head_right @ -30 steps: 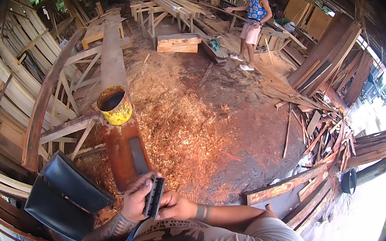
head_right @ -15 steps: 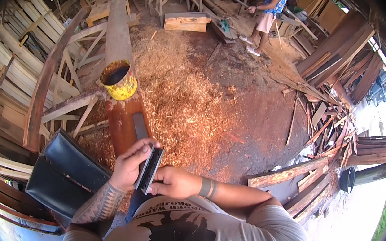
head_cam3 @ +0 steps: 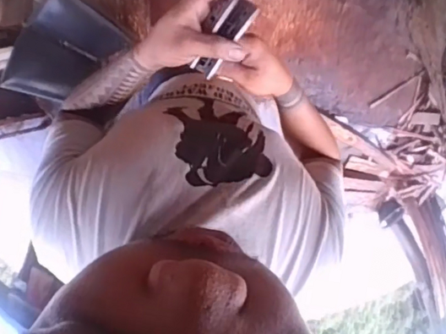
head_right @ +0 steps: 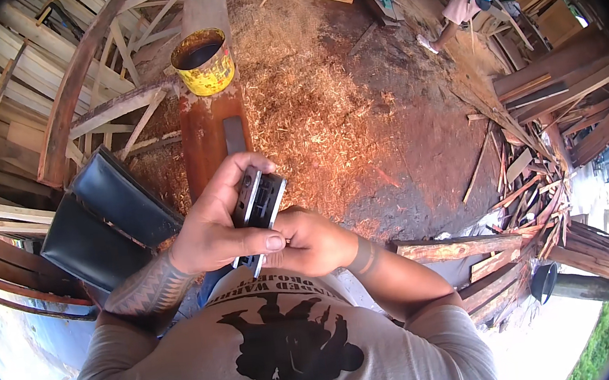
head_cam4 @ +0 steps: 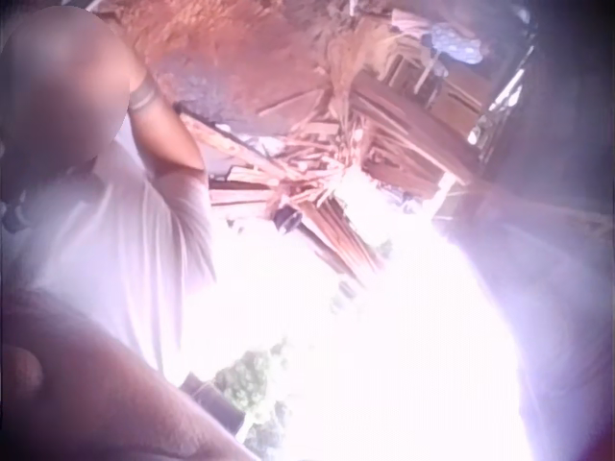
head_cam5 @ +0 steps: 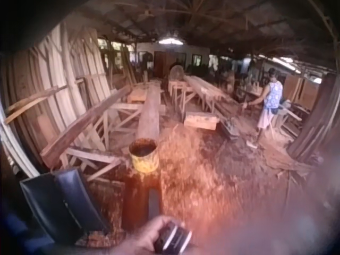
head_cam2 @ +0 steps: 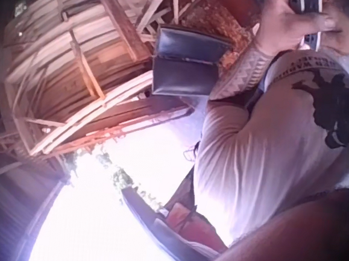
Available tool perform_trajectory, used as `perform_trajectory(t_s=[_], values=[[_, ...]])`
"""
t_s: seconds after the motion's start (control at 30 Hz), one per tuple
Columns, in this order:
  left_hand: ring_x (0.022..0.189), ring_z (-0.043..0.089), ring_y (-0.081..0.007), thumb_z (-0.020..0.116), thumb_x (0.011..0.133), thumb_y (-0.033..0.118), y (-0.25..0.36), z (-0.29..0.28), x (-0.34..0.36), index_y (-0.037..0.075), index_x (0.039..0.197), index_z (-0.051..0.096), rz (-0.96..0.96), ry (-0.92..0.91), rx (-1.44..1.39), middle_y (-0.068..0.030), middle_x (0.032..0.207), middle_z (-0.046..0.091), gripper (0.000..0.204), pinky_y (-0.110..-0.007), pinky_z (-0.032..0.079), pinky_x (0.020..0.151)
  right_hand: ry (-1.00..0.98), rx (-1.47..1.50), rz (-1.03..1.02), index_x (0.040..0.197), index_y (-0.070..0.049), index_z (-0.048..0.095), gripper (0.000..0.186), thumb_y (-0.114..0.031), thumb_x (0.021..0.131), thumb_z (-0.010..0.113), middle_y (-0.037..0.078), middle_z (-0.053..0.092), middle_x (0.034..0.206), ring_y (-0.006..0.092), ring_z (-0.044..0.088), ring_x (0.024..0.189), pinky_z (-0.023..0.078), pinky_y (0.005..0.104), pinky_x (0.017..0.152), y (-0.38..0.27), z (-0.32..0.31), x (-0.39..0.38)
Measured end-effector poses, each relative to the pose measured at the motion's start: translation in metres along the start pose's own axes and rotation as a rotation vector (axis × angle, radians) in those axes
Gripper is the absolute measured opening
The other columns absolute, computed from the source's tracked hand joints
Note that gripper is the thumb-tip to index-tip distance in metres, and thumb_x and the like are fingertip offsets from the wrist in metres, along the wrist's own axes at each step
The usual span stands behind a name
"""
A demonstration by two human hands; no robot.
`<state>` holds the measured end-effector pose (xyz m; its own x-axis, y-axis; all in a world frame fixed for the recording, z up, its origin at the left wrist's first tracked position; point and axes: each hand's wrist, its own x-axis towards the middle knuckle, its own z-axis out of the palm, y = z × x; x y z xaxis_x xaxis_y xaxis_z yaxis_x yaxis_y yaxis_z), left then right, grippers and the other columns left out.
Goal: The person holds a metal component, possibly a plane iron or chisel guide, and sharpens a metal blade on a whetstone located on a wooden bench, periodically checking the blade's edge.
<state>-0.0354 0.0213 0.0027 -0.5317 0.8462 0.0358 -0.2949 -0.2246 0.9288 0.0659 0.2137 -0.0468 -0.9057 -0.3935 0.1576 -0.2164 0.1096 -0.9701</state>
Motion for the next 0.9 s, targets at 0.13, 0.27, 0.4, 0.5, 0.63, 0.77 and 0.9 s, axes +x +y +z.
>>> perform_trajectory(t_s=[0.13, 0.27, 0.4, 0.5, 0.63, 0.77, 0.9], values=[[0.117, 0.055, -0.0101, 0.092, 0.088, 0.018, 0.003, 0.005, -0.004, 0.004, 0.150, 0.044, 0.012, 0.003, 0.059, -0.0037, 0.126, 0.055, 0.080, -0.030, 0.048, 0.103, -0.010, -0.008, -0.027, 0.114, -0.004, 0.076, 0.021, -0.018, 0.101, 0.083, 0.012, 0.081, 0.101, 0.0302, 0.081, 0.097, 0.061, 0.0417, 0.085, -0.006, -0.002, 0.000], [0.118, 0.055, -0.0112, 0.091, 0.087, 0.018, 0.007, 0.007, -0.007, 0.003, 0.149, 0.044, 0.042, 0.001, 0.167, -0.0053, 0.127, 0.055, 0.080, -0.032, 0.048, 0.104, 0.015, 0.024, -0.099, 0.115, -0.004, 0.076, 0.021, -0.014, 0.098, 0.085, 0.013, 0.079, 0.109, 0.0333, 0.079, 0.105, 0.060, 0.0436, 0.090, -0.002, 0.001, 0.000], [0.111, 0.053, -0.0100, 0.091, 0.087, 0.013, 0.010, 0.008, -0.007, 0.003, 0.150, 0.039, 0.031, -0.008, 0.131, -0.0036, 0.122, 0.052, 0.082, -0.030, 0.045, 0.098, 0.021, 0.058, -0.138, 0.117, -0.005, 0.076, 0.021, -0.011, 0.098, 0.084, 0.013, 0.079, 0.115, 0.0340, 0.078, 0.110, 0.059, 0.0448, 0.094, -0.003, 0.003, 0.001], [0.112, 0.053, -0.0110, 0.091, 0.087, 0.014, 0.011, 0.008, -0.007, 0.003, 0.151, 0.039, 0.068, -0.023, 0.184, -0.0044, 0.124, 0.053, 0.083, -0.031, 0.045, 0.100, 0.028, 0.075, -0.125, 0.121, -0.005, 0.076, 0.024, -0.010, 0.099, 0.083, 0.012, 0.078, 0.117, 0.0329, 0.077, 0.113, 0.059, 0.0447, 0.097, -0.006, 0.003, 0.001], [0.114, 0.054, -0.0123, 0.089, 0.088, 0.013, 0.011, 0.011, -0.006, 0.002, 0.150, 0.039, 0.096, -0.031, 0.181, -0.0054, 0.125, 0.053, 0.081, -0.032, 0.045, 0.102, 0.014, 0.081, -0.136, 0.125, -0.004, 0.076, 0.026, -0.009, 0.100, 0.082, 0.012, 0.078, 0.120, 0.0320, 0.077, 0.117, 0.059, 0.0441, 0.100, -0.002, 0.002, 0.000], [0.116, 0.055, -0.0125, 0.086, 0.089, 0.012, 0.009, 0.009, -0.006, 0.002, 0.152, 0.038, 0.158, -0.050, 0.233, -0.0060, 0.125, 0.054, 0.079, -0.032, 0.046, 0.103, 0.008, 0.098, -0.146, 0.130, -0.005, 0.074, 0.030, -0.009, 0.101, 0.082, 0.011, 0.077, 0.128, 0.0301, 0.074, 0.123, 0.057, 0.0436, 0.104, -0.001, 0.001, -0.002], [0.116, 0.056, -0.0121, 0.082, 0.092, 0.011, 0.008, 0.011, -0.008, 0.000, 0.154, 0.037, 0.091, -0.064, 0.127, -0.0065, 0.127, 0.056, 0.078, -0.032, 0.046, 0.103, -0.002, 0.162, -0.155, 0.135, -0.006, 0.072, 0.033, -0.011, 0.103, 0.080, 0.010, 0.074, 0.135, 0.0284, 0.071, 0.129, 0.054, 0.0442, 0.109, 0.000, 0.001, -0.004]])
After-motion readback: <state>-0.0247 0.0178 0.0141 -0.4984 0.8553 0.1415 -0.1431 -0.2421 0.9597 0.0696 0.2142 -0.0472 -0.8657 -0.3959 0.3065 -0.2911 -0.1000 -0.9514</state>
